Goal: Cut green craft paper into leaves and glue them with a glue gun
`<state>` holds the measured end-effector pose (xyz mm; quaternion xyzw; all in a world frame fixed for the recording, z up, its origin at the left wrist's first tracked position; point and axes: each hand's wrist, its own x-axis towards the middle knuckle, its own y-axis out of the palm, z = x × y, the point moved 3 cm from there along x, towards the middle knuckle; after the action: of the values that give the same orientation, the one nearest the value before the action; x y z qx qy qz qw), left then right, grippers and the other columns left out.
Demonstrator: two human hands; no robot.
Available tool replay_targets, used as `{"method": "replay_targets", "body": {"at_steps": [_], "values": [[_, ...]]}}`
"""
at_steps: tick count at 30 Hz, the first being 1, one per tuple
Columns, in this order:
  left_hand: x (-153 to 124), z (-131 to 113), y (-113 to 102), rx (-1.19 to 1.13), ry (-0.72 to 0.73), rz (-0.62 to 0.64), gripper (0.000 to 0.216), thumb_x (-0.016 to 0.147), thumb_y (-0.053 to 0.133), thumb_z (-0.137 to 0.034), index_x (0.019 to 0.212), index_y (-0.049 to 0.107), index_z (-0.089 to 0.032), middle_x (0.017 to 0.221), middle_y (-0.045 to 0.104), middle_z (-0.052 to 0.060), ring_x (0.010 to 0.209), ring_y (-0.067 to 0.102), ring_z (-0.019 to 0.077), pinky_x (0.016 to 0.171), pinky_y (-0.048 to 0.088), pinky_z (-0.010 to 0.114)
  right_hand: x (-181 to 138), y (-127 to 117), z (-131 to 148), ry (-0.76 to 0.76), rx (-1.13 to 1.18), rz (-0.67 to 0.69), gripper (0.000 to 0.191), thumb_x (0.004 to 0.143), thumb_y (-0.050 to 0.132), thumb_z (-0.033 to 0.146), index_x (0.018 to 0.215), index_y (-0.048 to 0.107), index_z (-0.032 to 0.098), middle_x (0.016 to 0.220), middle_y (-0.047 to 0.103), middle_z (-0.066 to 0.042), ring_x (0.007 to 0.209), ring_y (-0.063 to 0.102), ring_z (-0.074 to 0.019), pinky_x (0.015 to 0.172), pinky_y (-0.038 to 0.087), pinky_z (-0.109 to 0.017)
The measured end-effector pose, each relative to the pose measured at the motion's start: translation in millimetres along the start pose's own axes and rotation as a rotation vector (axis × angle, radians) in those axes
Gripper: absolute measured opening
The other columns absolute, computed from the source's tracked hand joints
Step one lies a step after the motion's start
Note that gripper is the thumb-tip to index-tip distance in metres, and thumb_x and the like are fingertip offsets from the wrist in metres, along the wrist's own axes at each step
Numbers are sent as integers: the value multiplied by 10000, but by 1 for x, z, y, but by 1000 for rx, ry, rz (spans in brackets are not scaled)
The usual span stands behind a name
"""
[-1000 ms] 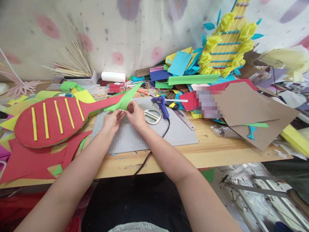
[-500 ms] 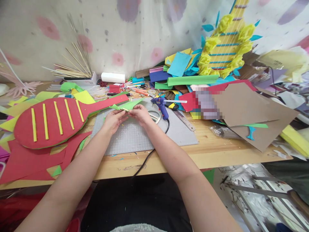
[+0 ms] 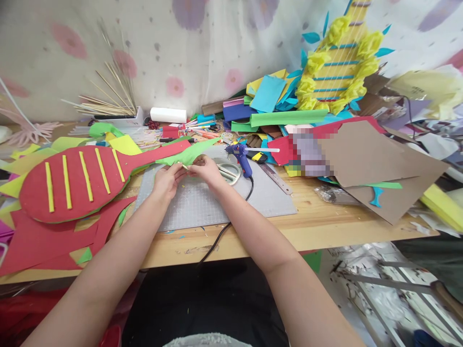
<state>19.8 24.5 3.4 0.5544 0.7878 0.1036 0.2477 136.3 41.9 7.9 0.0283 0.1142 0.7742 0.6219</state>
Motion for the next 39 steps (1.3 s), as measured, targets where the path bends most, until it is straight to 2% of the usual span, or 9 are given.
{"method": "replay_targets", "body": {"at_steps": [4, 6, 12, 18, 24, 31, 39], "values": [[1, 0, 0, -29, 29, -51, 123, 629, 667, -99, 604, 553, -137, 547, 609, -3, 611, 652, 153, 756, 521, 314, 3, 2, -4, -167, -221, -85, 354, 532, 743, 238, 776, 490, 196, 692, 594, 21, 677, 581, -144, 675, 474, -303], [0, 1, 1, -34, 28, -50, 116, 625, 662, -86, 602, 560, -135, 544, 609, -2, 603, 649, 153, 748, 522, 316, 5, 1, -7, -183, -241, -142, 363, 526, 741, 239, 786, 491, 200, 693, 587, 22, 668, 568, -141, 672, 465, -301], [-1, 4, 4, -68, 30, 10, 95, 608, 669, -82, 641, 594, -129, 600, 649, 17, 599, 645, 142, 727, 525, 299, 7, 0, -10, -28, 81, -51, 340, 522, 719, 172, 774, 491, 193, 678, 595, 31, 605, 562, -117, 644, 472, -284], [-2, 4, 4, -100, 21, 9, 97, 622, 656, -80, 665, 588, -134, 605, 654, 10, 572, 640, 129, 713, 524, 289, 6, 0, -10, 36, 149, -51, 292, 534, 703, 108, 742, 513, 184, 629, 608, 43, 574, 579, -114, 657, 495, -294], [-1, 3, 4, -50, 37, 3, 110, 632, 672, -123, 671, 573, -149, 584, 642, -7, 604, 651, 133, 707, 528, 273, 7, 3, -11, -16, 2, -63, 261, 578, 710, 153, 751, 517, 185, 619, 609, 39, 553, 590, -123, 652, 509, -310], [1, 2, 2, -69, 15, 29, 139, 626, 682, -121, 677, 556, -150, 591, 634, -22, 544, 621, 102, 698, 521, 258, 10, 0, -15, -183, -285, -111, 216, 644, 684, 254, 805, 552, 194, 689, 630, 3, 693, 622, -165, 731, 502, -349], [2, 3, 0, -107, -15, 22, 138, 643, 649, -60, 725, 593, -156, 666, 652, -12, 585, 624, 102, 726, 513, 272, 10, -1, -17, -226, -271, -126, 134, 651, 646, 224, 754, 564, 203, 681, 611, 8, 711, 585, -160, 716, 482, -326]]}}
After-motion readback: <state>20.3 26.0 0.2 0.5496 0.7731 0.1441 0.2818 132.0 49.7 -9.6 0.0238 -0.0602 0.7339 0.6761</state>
